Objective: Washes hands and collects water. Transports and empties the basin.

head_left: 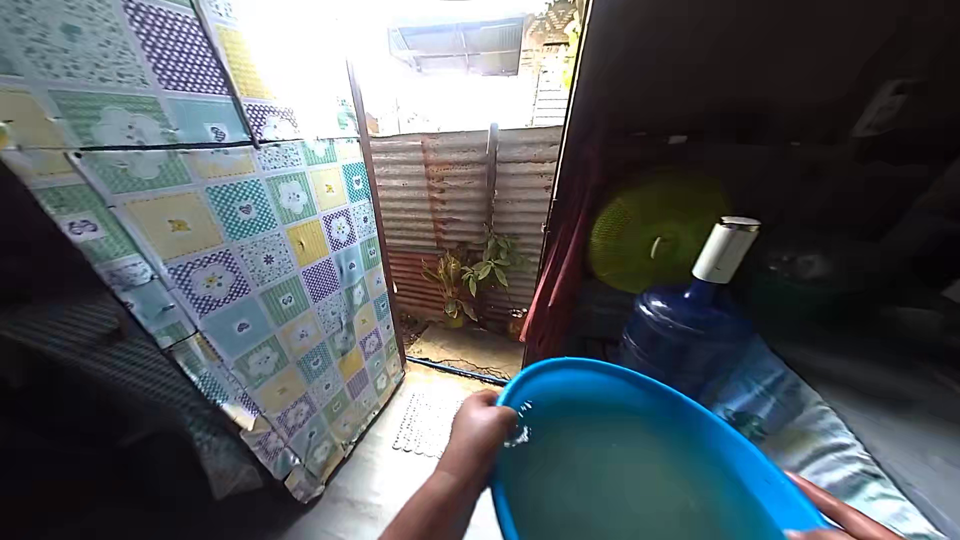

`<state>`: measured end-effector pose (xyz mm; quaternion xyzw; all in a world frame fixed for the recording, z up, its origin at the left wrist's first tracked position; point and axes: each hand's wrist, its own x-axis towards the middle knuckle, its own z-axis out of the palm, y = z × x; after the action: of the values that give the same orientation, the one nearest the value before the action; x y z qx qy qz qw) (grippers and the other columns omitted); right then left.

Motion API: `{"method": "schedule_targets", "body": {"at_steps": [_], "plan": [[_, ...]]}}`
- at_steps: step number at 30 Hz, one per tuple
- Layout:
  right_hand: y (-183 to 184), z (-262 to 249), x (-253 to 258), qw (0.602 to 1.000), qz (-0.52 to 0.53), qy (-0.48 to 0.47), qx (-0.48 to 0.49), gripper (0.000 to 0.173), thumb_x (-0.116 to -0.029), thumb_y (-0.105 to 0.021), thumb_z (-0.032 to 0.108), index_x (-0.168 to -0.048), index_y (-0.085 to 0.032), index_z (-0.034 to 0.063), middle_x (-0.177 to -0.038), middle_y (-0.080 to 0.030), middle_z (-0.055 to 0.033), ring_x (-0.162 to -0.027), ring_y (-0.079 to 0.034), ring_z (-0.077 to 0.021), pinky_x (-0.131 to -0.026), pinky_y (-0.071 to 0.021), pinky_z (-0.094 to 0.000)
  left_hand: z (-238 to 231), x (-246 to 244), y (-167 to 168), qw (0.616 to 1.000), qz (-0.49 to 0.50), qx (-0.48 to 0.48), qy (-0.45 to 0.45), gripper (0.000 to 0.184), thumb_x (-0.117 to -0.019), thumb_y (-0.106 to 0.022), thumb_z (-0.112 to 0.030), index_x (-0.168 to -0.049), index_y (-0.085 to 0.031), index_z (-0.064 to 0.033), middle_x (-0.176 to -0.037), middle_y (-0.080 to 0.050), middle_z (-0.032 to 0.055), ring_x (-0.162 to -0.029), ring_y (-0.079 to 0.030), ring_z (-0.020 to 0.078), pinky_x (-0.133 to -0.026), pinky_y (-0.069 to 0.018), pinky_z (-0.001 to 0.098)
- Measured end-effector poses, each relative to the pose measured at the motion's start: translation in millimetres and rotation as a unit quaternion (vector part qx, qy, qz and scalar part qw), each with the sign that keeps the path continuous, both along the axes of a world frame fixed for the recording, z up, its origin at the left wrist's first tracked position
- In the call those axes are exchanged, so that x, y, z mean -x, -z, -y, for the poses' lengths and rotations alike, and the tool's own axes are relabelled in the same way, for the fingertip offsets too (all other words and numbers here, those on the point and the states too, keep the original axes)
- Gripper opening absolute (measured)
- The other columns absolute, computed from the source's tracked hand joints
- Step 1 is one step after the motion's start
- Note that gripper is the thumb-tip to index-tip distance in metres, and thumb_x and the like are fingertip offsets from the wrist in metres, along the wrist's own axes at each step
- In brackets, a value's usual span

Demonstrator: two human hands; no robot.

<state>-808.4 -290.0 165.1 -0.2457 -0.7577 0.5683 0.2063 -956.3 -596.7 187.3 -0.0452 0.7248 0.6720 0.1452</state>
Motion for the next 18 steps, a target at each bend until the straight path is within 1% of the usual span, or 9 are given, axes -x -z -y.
{"method": "schedule_targets", "body": {"at_steps": [2, 4, 6, 7, 10, 13, 16, 18], "plan": [[13, 8, 76, 0.999, -0.010, -0.024, 0.031, 0.062, -0.0799, -0.055, -0.017, -0.141, -0.055, -0.0061, -0.127, -0.066, -0.0155, -0.099, -0.068, -0.0089, -0.083, -0.0578, -0.0264, 14, 50, 12, 0.999, -0.015, -0.004, -0.047, 0.012, -0.0789, -0.064, 0.004, -0.090, -0.063, -0.0007, -0.080, -0.066, 0.0111, -0.070, -0.065, 0.0208, -0.063, -0.0553, 0.0395], [19, 15, 158, 0.996, -0.035, -0.043, 0.067, 0.061, -0.0791, -0.055, -0.020, -0.139, -0.057, -0.0060, -0.121, -0.069, -0.0148, -0.093, -0.070, -0.0096, -0.079, -0.0595, -0.0264, 25, 106, 20, 0.995, -0.032, 0.030, -0.093, 0.018, -0.0776, -0.063, 0.002, -0.095, -0.065, -0.0007, -0.082, -0.066, 0.0109, -0.070, -0.065, 0.0211, -0.064, -0.0554, 0.0407], [22, 22, 236, 0.992, -0.040, -0.061, 0.098, 0.062, -0.0784, -0.055, -0.023, -0.137, -0.060, -0.0050, -0.121, -0.070, -0.0156, -0.091, -0.071, -0.0119, -0.078, -0.0600, -0.0275, 34, 158, 24, 0.987, -0.024, 0.081, -0.137, 0.020, -0.0745, -0.064, 0.004, -0.094, -0.064, -0.0017, -0.083, -0.065, 0.0110, -0.072, -0.063, 0.0223, -0.065, -0.0533, 0.0428], [24, 26, 274, 0.991, -0.038, -0.067, 0.113, 0.061, -0.0783, -0.055, -0.023, -0.136, -0.061, -0.0045, -0.121, -0.070, -0.0158, -0.090, -0.071, -0.0126, -0.078, -0.0602, -0.0280, 39, 184, 27, 0.983, -0.021, 0.095, -0.153, 0.019, -0.0746, -0.064, 0.004, -0.093, -0.064, -0.0020, -0.082, -0.065, 0.0106, -0.072, -0.062, 0.0220, -0.065, -0.0526, 0.0427], [32, 38, 386, 0.984, -0.034, -0.089, 0.150, 0.062, -0.0775, -0.055, -0.023, -0.136, -0.062, -0.0035, -0.122, -0.071, -0.0168, -0.093, -0.073, -0.0163, -0.078, -0.0614, -0.0315, 53, 270, 37, 0.974, -0.026, 0.099, -0.204, 0.016, -0.0712, -0.064, 0.006, -0.082, -0.060, -0.0045, -0.075, -0.063, 0.0084, -0.066, -0.060, 0.0201, -0.059, -0.0512, 0.0400], [49, 54, 487, 0.979, -0.045, -0.106, 0.169, 0.061, -0.0782, -0.055, -0.022, -0.137, -0.061, -0.0042, -0.122, -0.071, -0.0170, -0.094, -0.073, -0.0169, -0.079, -0.0615, -0.0316, 72, 359, 46, 0.969, -0.019, 0.117, -0.215, 0.015, -0.0722, -0.063, 0.006, -0.080, -0.058, -0.0057, -0.074, -0.061, 0.0083, -0.066, -0.060, 0.0206, -0.060, -0.0506, 0.0410], [72, 72, 578, 0.980, -0.034, -0.094, 0.173, 0.059, -0.0804, -0.058, -0.020, -0.137, -0.062, -0.0021, -0.121, -0.071, -0.0165, -0.092, -0.073, -0.0178, -0.078, -0.0617, -0.0328, 91, 456, 65, 0.970, -0.023, 0.129, -0.204, 0.014, -0.0716, -0.063, 0.005, -0.078, -0.057, -0.0064, -0.072, -0.061, 0.0079, -0.065, -0.059, 0.0206, -0.059, -0.0500, 0.0413], [90, 82, 630, 0.983, -0.028, -0.075, 0.168, 0.060, -0.0805, -0.056, -0.019, -0.137, -0.062, -0.0011, -0.120, -0.071, -0.0162, -0.091, -0.072, -0.0175, -0.078, -0.0615, -0.0327, 99, 521, 80, 0.973, -0.026, 0.133, -0.185, 0.015, -0.0712, -0.063, 0.005, -0.077, -0.056, -0.0068, -0.071, -0.060, 0.0078, -0.064, -0.059, 0.0204, -0.058, -0.0502, 0.0407]]}}
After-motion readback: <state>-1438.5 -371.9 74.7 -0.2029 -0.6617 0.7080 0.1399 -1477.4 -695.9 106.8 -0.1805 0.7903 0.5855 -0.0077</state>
